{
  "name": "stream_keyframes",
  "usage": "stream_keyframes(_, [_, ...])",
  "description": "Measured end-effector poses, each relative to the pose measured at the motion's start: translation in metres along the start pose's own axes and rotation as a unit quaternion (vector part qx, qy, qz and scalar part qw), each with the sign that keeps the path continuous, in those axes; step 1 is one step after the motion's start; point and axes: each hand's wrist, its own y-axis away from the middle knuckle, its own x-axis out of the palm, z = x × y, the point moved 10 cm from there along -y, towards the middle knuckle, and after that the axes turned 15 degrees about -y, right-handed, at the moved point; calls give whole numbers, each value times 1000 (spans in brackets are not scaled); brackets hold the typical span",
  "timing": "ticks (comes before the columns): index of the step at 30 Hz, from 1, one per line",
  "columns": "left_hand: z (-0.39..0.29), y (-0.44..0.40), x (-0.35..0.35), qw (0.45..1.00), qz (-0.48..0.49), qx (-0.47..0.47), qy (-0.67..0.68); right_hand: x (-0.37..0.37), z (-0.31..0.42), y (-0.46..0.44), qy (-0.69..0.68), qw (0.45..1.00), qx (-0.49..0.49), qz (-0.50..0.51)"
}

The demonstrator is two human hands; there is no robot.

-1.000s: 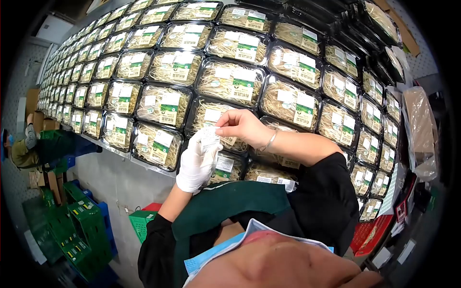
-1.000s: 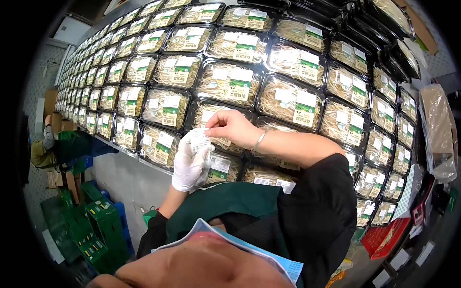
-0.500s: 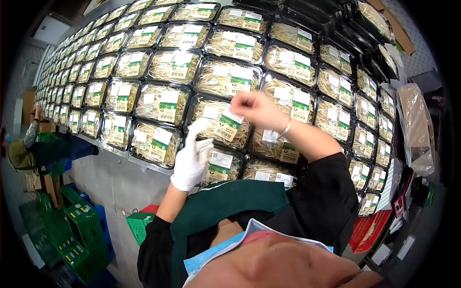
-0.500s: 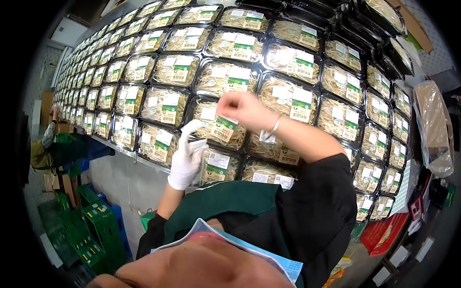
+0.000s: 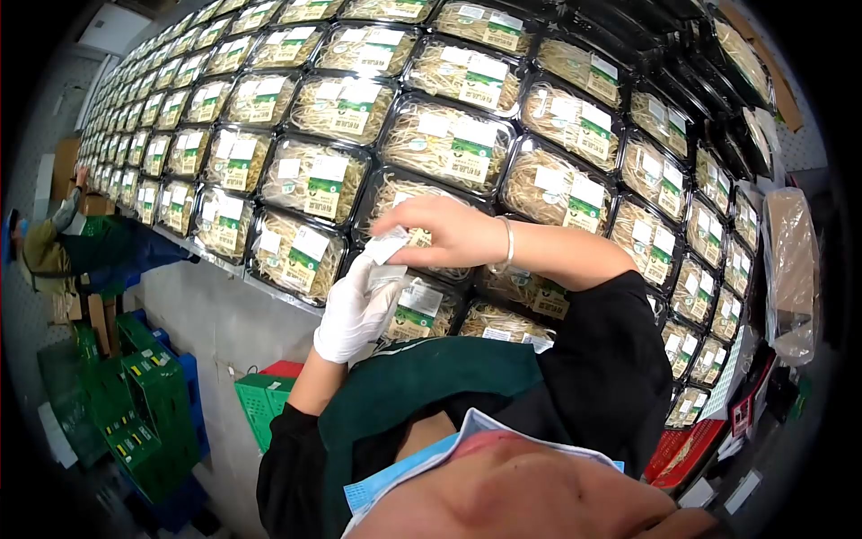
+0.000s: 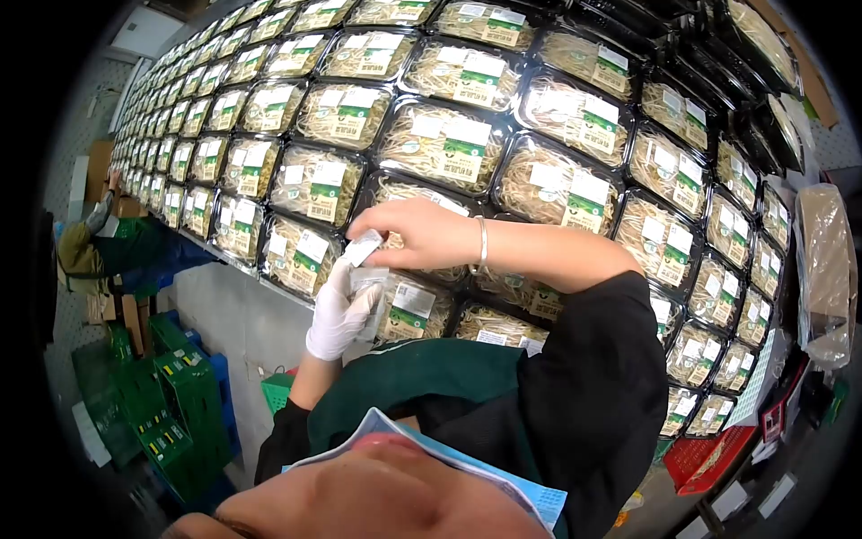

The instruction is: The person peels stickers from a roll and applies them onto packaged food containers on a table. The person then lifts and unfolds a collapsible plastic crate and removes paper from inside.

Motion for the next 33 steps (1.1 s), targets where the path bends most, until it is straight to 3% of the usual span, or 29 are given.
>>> stream_keyframes(1, [-7,-2,0,998,23,-13,53,-2,11,2,103,993,-58,-14])
stream_keyframes(5, [1,4,6,991,14,-37,128,-11,24,12,48,994,-25,-97])
stream_keyframes(6, [-1,5,8,988,28,-40,147,-9,32,15,82,987,-82,-112])
stream_keyframes(9, [2,10,12,992,41,-34,117,-10,37,23,99,986,-69,-112])
stream_keyframes(11, [-13,12,9,988,63,-16,140,-17,37,26,95,986,-42,-132])
stream_keyframes(13, [-17,18,21,969,146,-40,197,-39,5,32,-11,980,98,-176])
stream_keyframes(15, [-7,20,23,967,143,-46,204,-40,6,33,16,986,94,-138])
stream_keyframes(17, [5,20,19,984,101,-53,138,-8,40,29,105,992,-55,-50])
stream_keyframes(18, [-15,16,6,997,52,24,48,7,37,27,119,993,-10,-13])
stream_keyframes(21, [-18,18,13,994,90,22,-49,22,11,27,85,996,8,-10])
stream_keyframes(23, [-22,19,4,996,43,51,-60,23,-6,28,-50,995,89,25])
stream_keyframes(25, [-28,19,9,993,90,45,-69,23,-8,30,-70,991,106,33])
stream_keyframes(27, [-31,18,11,991,86,70,-79,10,-28,38,-178,964,196,-24])
stream_keyframes(29, [-10,24,27,984,178,-5,-16,-34,-48,45,-202,947,214,-129])
stream_keyframes(30, [-11,28,32,969,221,-72,90,-75,-59,56,-223,918,237,-226])
stream_keyframes(31, [-10,30,33,968,223,-68,89,-130,-42,70,-126,874,287,-371])
stream_keyframes(32, [-1,34,35,955,216,-106,170,-194,-38,82,39,880,202,-429])
stream_keyframes(33, [10,38,38,934,208,-144,251,-246,-38,98,111,853,165,-482])
